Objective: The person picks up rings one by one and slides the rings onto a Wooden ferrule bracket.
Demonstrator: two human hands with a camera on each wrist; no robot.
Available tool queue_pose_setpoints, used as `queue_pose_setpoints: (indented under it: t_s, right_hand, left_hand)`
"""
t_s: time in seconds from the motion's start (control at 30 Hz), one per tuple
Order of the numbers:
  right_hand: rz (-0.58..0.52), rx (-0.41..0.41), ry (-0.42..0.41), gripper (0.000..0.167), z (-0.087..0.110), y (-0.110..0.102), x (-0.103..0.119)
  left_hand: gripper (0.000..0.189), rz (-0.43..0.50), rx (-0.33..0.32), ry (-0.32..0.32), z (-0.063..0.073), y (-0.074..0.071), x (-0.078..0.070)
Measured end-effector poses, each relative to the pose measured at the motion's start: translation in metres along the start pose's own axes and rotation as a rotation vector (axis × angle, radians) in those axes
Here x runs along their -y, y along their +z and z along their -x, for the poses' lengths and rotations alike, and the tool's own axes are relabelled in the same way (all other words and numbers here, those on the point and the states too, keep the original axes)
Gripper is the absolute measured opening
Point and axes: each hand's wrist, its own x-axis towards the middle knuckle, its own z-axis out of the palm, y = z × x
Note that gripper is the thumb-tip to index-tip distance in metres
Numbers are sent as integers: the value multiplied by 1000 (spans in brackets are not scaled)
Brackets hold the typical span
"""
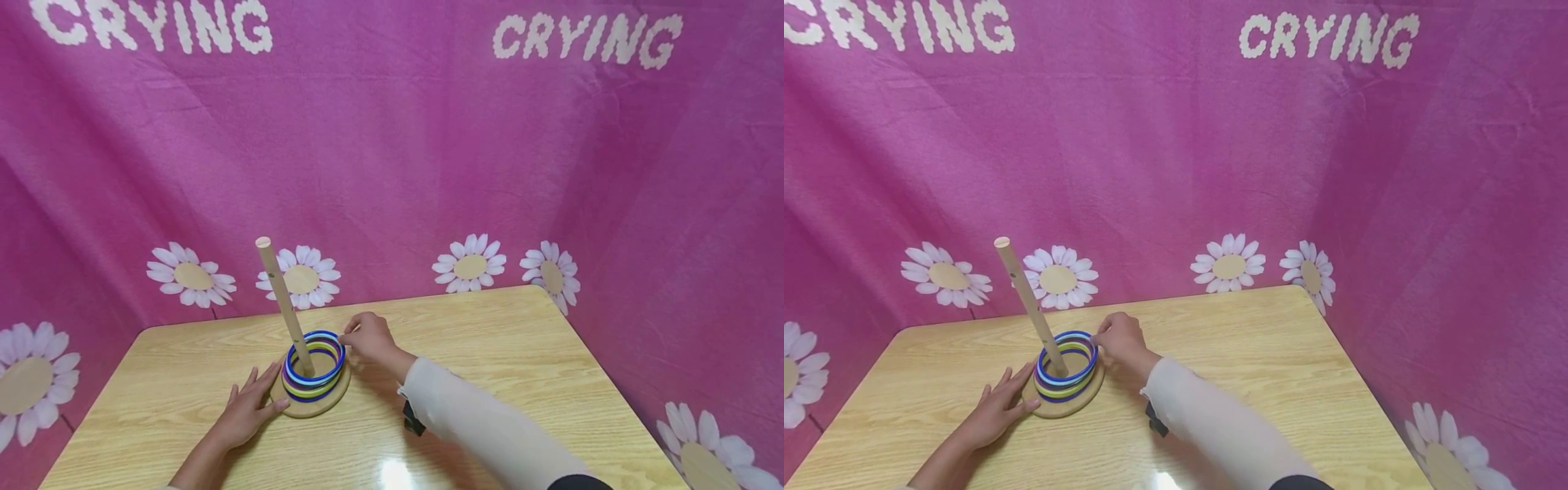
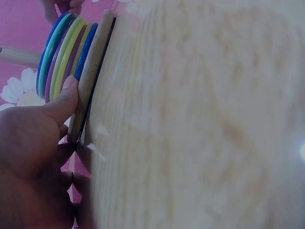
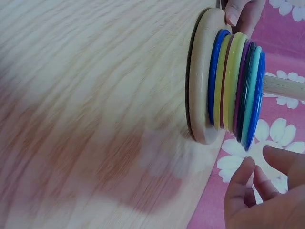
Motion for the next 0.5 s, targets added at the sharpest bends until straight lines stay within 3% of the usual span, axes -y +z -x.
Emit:
queue_pose_setpoints:
  t_s: [0.13,0.27,0.5]
  right_hand:
    - [80,-2,-103,10,9,-12,-13]
    - [215,-6,-211,23,20,-29,-29]
    - [410,-60,-263,45,43,-61,-56]
  left_hand:
    - [80,-1,3,1,0,0,0]
    - [79,-10,3,3,0,0,-2]
    - [79,-26,7,4,0,0,-5]
